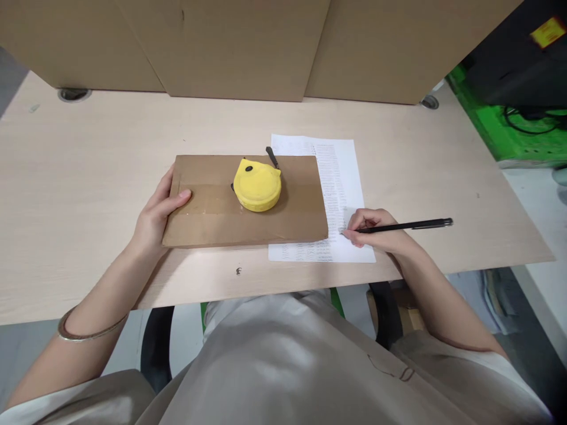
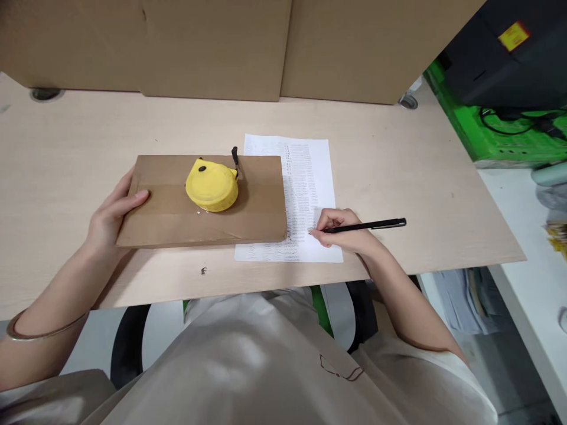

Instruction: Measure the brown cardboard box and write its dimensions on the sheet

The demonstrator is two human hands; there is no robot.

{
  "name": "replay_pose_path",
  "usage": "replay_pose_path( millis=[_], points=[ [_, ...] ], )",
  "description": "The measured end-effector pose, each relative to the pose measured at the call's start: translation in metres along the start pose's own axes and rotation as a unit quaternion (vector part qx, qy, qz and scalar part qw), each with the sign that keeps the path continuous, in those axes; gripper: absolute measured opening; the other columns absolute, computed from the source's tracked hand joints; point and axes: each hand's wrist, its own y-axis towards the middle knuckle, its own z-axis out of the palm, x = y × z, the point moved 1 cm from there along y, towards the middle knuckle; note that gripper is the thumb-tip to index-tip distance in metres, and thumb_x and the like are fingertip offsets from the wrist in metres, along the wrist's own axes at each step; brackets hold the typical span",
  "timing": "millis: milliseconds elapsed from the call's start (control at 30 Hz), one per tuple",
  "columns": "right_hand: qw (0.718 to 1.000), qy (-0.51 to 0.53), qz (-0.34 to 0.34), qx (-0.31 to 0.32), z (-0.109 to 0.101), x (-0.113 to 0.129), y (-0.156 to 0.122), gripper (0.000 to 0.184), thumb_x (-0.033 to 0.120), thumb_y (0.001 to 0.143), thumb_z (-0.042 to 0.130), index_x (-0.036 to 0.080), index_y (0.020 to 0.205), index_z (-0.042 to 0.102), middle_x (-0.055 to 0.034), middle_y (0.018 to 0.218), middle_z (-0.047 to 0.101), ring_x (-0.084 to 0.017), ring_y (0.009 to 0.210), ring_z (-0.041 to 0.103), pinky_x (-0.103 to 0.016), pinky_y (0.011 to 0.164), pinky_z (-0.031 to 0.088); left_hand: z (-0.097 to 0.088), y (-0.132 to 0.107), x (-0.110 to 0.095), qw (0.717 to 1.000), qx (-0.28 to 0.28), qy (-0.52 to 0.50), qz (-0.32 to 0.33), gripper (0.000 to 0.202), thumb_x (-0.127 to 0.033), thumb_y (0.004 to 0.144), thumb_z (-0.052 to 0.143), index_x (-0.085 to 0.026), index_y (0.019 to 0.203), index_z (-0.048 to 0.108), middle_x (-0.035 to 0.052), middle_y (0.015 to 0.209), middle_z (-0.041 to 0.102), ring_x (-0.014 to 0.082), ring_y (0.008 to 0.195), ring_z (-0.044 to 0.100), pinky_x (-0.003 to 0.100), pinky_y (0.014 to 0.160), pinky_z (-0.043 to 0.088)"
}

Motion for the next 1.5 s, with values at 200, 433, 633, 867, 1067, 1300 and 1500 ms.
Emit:
replay_pose_path(
  millis=[200, 433, 633, 867, 1067, 1300, 1500],
  points=[
    [1.000, 0.001, -0.005, 0.000, 0.0019, 0.0014, -0.0002, 0.037, 0.037, 0.078, 0.090, 0.020, 0.062, 0.062, 0.0002, 0.056, 0.061, -0.010, 0.052, 0.052, -0.026, 0.051, 0.039, -0.0013, -0.0006, 0.0002, 1.000, 0.001, 0.002, 0.002, 0.077, -0.037, 0.079, 0.087, -0.031, 0.152, 0.064, 0.0017, 0.150, 0.070, 0.0322, 0.127, 0.069, 0.029, 0.087, 0.061],
    [1.000, -0.002, -0.013, -0.005, 0.0017, -0.0004, -0.0008, 0.036, 0.034, 0.079, 0.090, 0.020, 0.062, 0.061, 0.0005, 0.058, 0.060, -0.010, 0.053, 0.051, -0.026, 0.051, 0.039, -0.0015, 0.0000, 0.0003, 1.000, -0.006, 0.012, 0.002, 0.075, -0.038, 0.077, 0.087, -0.032, 0.149, 0.067, 0.0023, 0.150, 0.069, 0.0351, 0.132, 0.066, 0.035, 0.096, 0.063],
    [1.000, -0.001, -0.010, -0.009, 0.0025, 0.0043, -0.0014, 0.043, 0.042, 0.076, 0.092, 0.021, 0.059, 0.059, 0.0006, 0.056, 0.058, -0.011, 0.052, 0.050, -0.027, 0.051, 0.040, 0.0024, -0.0031, -0.0033, 1.000, -0.001, 0.015, 0.006, 0.075, -0.037, 0.081, 0.085, -0.029, 0.153, 0.063, 0.0022, 0.150, 0.070, 0.0353, 0.132, 0.066, 0.036, 0.101, 0.062],
    [1.000, -0.006, -0.003, -0.014, 0.0032, 0.0079, -0.0026, 0.044, 0.046, 0.075, 0.093, 0.021, 0.058, 0.060, 0.0000, 0.054, 0.059, -0.012, 0.052, 0.051, -0.028, 0.050, 0.042, 0.0011, -0.0026, -0.0021, 1.000, -0.011, 0.015, 0.010, 0.072, -0.036, 0.080, 0.087, -0.029, 0.149, 0.067, 0.0005, 0.150, 0.071, 0.0363, 0.138, 0.063, 0.033, 0.093, 0.064],
    [1.000, -0.001, -0.005, -0.017, 0.0031, 0.0081, -0.0033, 0.045, 0.044, 0.075, 0.093, 0.021, 0.057, 0.058, 0.0005, 0.054, 0.057, -0.011, 0.051, 0.050, -0.027, 0.050, 0.039, 0.0004, -0.0043, -0.0027, 0.999, -0.003, 0.043, 0.012, 0.069, -0.041, 0.083, 0.084, -0.028, 0.149, 0.066, 0.0015, 0.154, 0.067, 0.0384, 0.143, 0.058, 0.040, 0.111, 0.058],
    [1.000, 0.000, 0.010, -0.020, 0.0031, 0.0090, -0.0048, 0.047, 0.048, 0.075, 0.093, 0.021, 0.057, 0.059, 0.0007, 0.055, 0.056, -0.011, 0.050, 0.050, -0.028, 0.049, 0.040, 0.0008, -0.0036, -0.0030, 0.999, 0.002, 0.035, 0.012, 0.069, -0.038, 0.084, 0.083, -0.029, 0.150, 0.066, 0.0014, 0.153, 0.067, 0.0359, 0.136, 0.064, 0.035, 0.102, 0.060],
    [1.000, -0.002, 0.004, -0.029, 0.0029, 0.0078, -0.0051, 0.048, 0.050, 0.077, 0.092, 0.022, 0.058, 0.058, 0.0011, 0.055, 0.056, -0.010, 0.049, 0.049, -0.027, 0.047, 0.038, 0.0010, -0.0048, -0.0032, 1.000, 0.006, 0.027, 0.012, 0.071, -0.037, 0.085, 0.082, -0.029, 0.153, 0.064, 0.0005, 0.150, 0.070, 0.0337, 0.131, 0.068, 0.031, 0.092, 0.062]
  ],
)
